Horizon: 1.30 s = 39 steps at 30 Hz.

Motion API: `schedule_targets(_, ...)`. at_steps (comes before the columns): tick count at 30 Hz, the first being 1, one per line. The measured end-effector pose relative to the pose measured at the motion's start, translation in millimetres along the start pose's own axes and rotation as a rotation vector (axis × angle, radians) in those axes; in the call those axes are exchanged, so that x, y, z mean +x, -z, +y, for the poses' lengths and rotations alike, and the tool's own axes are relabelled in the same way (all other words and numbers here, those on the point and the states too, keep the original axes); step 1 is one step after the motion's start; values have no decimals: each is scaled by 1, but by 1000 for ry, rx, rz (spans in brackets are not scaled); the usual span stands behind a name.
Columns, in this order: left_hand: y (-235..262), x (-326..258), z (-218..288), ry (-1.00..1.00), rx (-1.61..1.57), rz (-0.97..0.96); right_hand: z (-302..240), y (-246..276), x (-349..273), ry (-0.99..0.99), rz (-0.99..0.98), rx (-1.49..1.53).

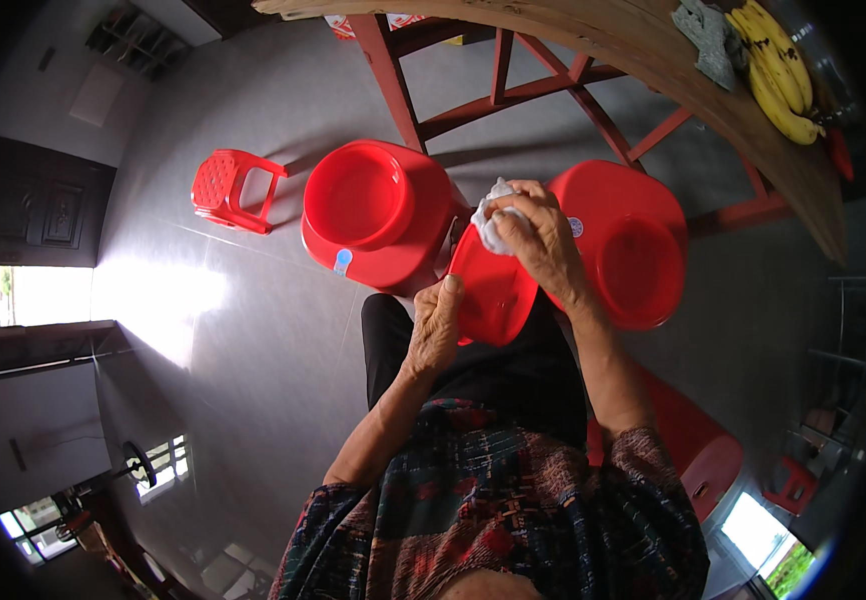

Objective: The person wipes the inside and outside of a red plastic bowl with a white cloth. They then pick up a white ceramic bowl and wipe it with the same cloth.

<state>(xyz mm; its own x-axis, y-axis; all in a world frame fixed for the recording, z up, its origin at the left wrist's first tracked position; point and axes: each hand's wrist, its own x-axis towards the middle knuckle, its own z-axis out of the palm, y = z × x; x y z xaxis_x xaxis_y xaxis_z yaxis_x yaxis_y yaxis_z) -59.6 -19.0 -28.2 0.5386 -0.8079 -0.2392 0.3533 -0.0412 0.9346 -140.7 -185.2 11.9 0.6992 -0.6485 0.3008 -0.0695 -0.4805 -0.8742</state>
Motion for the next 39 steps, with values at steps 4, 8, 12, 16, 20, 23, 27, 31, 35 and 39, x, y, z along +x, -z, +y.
schedule_targets(4,-8,-6,20,64,-178,-4,31,9,-9,-254,-68,221)
schedule_targets(8,-5,-2,33,92,-559,89,16,5,-26,-644,-69,593)
schedule_targets(12,-9,20,41,55,-798,165,56,-15,-81,-459,-70,628)
schedule_targets(16,-6,29,37,8,-770,220,6,-27,-87,-562,-19,820)
schedule_targets(20,-6,33,38,-15,-708,201,-28,-10,-92,-518,-210,455)
schedule_targets(23,-9,30,41,-3,-637,185,-46,3,-89,-439,-45,807)
schedule_targets(27,-10,10,39,26,-405,89,-57,3,-53,-133,268,1068)
schedule_targets(31,-36,5,40,62,-546,192,-24,-12,-40,1,165,407)
schedule_targets(35,-26,4,47,97,-408,182,-30,-8,-52,174,140,-16)
schedule_targets(39,-17,9,34,159,-188,135,-38,-21,-57,319,102,-154)
